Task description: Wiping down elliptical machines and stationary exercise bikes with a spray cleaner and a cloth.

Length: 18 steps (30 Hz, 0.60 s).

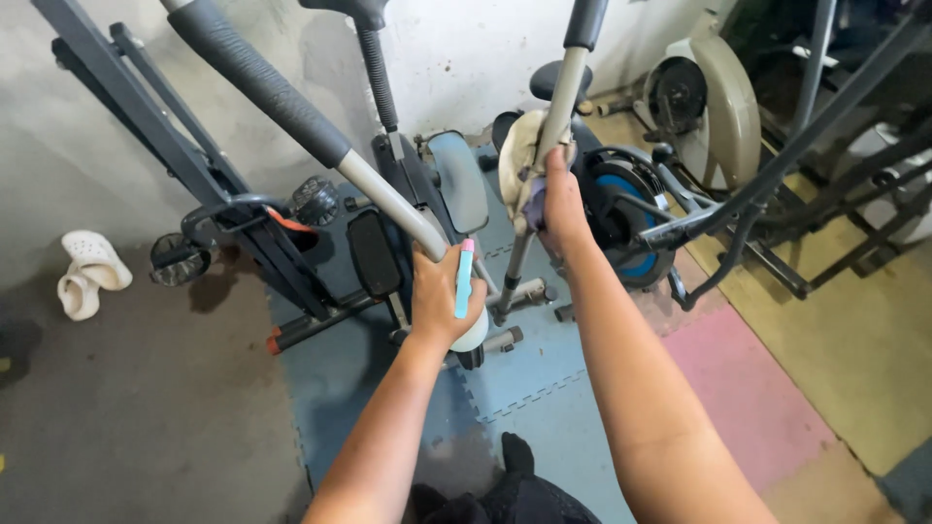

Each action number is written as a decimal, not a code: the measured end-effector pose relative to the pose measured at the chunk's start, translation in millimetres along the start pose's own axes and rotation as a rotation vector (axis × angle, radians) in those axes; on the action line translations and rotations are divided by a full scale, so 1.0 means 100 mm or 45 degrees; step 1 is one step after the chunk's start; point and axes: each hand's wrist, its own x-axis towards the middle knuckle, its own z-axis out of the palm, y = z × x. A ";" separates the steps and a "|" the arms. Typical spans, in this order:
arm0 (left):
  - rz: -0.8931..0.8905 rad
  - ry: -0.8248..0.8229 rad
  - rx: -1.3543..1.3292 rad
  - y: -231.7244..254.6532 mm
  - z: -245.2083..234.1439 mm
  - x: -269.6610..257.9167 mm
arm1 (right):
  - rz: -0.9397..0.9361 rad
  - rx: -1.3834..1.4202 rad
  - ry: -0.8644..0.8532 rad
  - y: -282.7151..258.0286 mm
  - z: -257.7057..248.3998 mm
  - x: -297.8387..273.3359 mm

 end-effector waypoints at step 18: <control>-0.022 -0.005 0.059 0.11 -0.04 -0.05 | -0.180 -0.531 0.352 0.27 -0.24 0.09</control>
